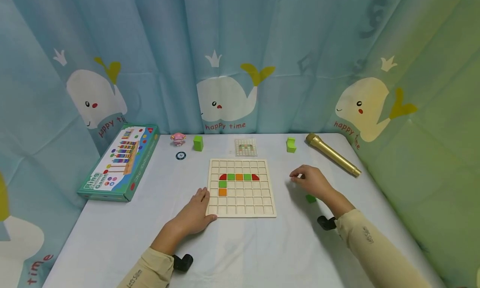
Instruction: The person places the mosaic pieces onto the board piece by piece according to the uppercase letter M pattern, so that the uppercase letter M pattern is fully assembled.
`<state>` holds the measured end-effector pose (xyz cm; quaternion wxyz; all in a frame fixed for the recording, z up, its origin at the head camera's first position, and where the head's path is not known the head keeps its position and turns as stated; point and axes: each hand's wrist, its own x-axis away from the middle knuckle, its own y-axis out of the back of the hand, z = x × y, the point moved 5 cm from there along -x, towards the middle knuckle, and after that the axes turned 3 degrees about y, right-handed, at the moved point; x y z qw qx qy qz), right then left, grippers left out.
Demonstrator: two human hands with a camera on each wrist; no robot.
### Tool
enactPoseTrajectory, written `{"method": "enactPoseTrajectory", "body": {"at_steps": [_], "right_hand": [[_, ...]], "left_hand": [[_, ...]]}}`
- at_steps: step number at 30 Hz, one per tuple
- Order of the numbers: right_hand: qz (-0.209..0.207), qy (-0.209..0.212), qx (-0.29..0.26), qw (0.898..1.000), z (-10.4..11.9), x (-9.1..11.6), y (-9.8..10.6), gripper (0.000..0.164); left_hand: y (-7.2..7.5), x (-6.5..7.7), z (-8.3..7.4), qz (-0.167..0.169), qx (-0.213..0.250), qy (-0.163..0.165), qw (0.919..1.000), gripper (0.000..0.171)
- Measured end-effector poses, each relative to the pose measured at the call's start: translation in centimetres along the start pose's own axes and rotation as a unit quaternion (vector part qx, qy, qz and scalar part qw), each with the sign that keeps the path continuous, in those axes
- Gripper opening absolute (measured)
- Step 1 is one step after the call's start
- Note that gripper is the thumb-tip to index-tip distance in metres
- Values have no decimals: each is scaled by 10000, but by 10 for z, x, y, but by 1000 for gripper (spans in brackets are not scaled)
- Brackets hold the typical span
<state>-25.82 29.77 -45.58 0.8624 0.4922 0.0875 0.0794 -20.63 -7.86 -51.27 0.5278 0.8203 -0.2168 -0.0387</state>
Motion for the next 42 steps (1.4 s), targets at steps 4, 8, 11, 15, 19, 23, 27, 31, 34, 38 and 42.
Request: {"method": "enactPoseTrajectory", "body": {"at_steps": [4,8,11,15,19,23,27,31,34,38,42], "right_hand": [[2,-99,-124,9999,-10,8,7,15],[-33,-115,-18,9999,-20,15,14,15],[-117,-100,113,9998,-26,20,18,14],[-187,-163,74,9997,-35,29,23,15],[-194,-292,96,9993,-45,37,26,19],[-143,-405,179,9989,-55,45,26,22],[114,-539,190,9983,-64,51,19,28],[251,-574,205,9978,-71,53,13,23],[136,-549,219,9982,-72,54,12,16],[-57,-560,207,9982,-71,54,15,17],[-255,-480,257,9982,-68,51,16,21]], "left_hand": [[2,2,-2,-21,41,0,10000,85],[2,2,-2,-1,66,16,10000,84],[3,2,-3,19,27,18,10000,85],[2,1,-3,31,-52,45,10000,87],[1,1,-1,38,-90,88,9999,87],[1,1,-1,36,-68,43,10000,87],[1,1,-3,71,-85,0,9999,86],[2,2,-3,69,-71,-6,10000,86],[2,2,-3,75,-66,9,9999,86],[2,2,-3,73,-57,11,10000,87],[2,2,-3,47,-88,26,9999,87]]}}
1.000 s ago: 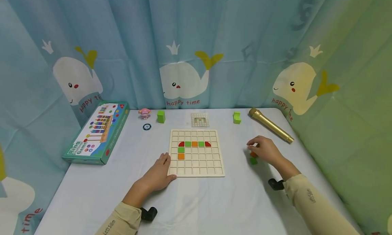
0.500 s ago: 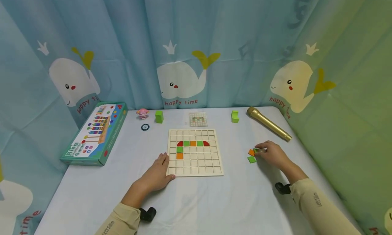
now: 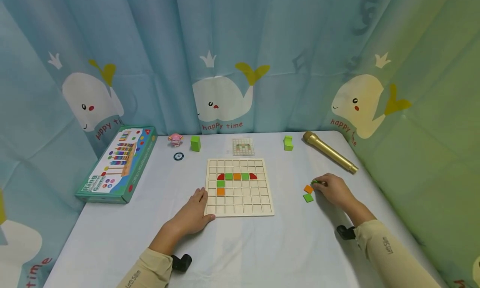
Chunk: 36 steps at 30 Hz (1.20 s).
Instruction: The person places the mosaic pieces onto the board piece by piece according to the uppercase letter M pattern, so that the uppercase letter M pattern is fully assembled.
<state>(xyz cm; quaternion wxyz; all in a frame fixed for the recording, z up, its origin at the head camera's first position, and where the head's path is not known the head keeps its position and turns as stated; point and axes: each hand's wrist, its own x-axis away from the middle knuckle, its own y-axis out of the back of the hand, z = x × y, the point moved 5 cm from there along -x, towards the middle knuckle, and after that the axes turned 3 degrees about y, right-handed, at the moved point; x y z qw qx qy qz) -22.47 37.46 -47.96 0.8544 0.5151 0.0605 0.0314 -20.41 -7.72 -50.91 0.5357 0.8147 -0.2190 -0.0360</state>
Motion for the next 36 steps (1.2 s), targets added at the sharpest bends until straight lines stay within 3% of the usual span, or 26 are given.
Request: {"method": "enactPoseTrajectory", "body": {"at_steps": [12,25,36], "right_hand": [[-245,116,-420,9988,17,-11,-5,30],[-95,305,-605,9977,38,-23,-13,20],[101,-41,-803,9967,48,-29,-22,22]], "left_hand": [[0,0,0,30,66,28,10000,86],[-2,-2,2,-18,70,21,10000,87],[-3,-2,4,-31,88,23,10000,87]]}}
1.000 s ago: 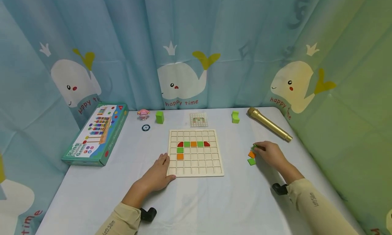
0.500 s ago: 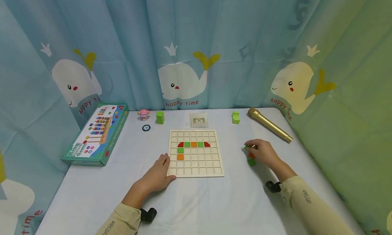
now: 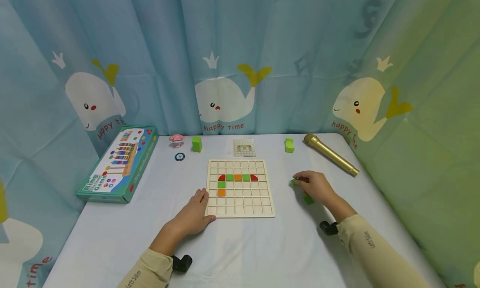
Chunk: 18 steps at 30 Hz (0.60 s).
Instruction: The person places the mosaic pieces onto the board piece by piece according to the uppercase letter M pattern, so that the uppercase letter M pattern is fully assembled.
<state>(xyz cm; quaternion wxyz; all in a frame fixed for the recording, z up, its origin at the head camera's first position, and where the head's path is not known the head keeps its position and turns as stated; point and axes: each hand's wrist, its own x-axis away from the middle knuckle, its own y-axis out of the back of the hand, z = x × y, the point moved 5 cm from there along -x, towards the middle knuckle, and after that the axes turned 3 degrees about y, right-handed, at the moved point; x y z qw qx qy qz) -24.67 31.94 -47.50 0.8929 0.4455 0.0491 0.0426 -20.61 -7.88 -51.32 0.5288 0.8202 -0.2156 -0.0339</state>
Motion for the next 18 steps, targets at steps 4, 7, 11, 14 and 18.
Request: {"method": "enactPoseTrajectory", "body": {"at_steps": [4,7,11,14,18], "right_hand": [[-112,205,157,9996,7,-4,-3,20],[-119,284,173,9994,12,-8,-7,19],[-38,234,139,9996,16,-12,-12,18],[21,210,161,9996,19,-15,-16,18],[41,247,112,9996,22,-18,-20,18]], "left_hand": [[1,1,-1,4,42,-12,10000,87],[2,1,-2,-16,66,-24,10000,86],[2,3,-3,-33,101,-5,9999,86],[3,3,-3,-41,112,-7,9999,85],[3,3,-3,-37,101,-33,9999,85]]}}
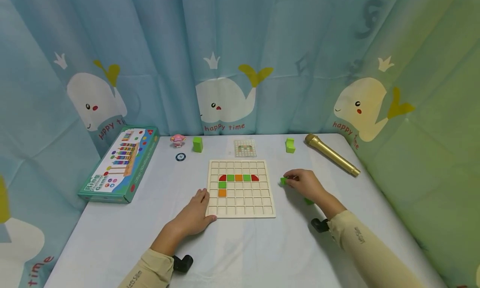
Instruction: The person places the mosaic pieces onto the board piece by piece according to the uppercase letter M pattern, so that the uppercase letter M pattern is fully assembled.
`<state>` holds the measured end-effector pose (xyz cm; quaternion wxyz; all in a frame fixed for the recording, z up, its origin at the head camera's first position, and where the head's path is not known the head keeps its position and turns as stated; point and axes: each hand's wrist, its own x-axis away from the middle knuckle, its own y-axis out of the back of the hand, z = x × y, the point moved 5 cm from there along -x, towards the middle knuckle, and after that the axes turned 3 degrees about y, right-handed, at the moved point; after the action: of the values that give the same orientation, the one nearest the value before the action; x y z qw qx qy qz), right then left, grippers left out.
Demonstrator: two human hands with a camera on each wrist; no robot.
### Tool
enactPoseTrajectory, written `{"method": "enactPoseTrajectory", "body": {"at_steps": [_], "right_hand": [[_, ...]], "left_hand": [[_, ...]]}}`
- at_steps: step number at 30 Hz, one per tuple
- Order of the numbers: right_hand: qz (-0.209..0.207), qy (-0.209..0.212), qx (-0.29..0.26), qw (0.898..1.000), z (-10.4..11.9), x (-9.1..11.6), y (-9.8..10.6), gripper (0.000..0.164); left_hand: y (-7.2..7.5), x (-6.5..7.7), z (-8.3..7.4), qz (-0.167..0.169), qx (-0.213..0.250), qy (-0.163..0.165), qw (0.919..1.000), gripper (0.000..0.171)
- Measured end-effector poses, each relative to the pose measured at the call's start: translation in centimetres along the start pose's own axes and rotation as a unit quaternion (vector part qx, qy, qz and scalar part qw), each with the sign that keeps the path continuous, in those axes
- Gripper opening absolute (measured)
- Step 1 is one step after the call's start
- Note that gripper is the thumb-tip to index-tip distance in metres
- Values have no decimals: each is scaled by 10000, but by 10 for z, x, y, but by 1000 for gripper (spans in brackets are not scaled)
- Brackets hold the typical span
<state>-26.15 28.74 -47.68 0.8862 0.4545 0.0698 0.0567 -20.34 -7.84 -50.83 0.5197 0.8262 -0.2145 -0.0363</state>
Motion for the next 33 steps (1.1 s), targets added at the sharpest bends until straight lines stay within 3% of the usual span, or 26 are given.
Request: {"method": "enactPoseTrajectory", "body": {"at_steps": [33], "right_hand": [[403,495,-329,9974,48,-24,-35,9]], "left_hand": [[-1,-1,0,4,-14,-44,10000,85]]}}
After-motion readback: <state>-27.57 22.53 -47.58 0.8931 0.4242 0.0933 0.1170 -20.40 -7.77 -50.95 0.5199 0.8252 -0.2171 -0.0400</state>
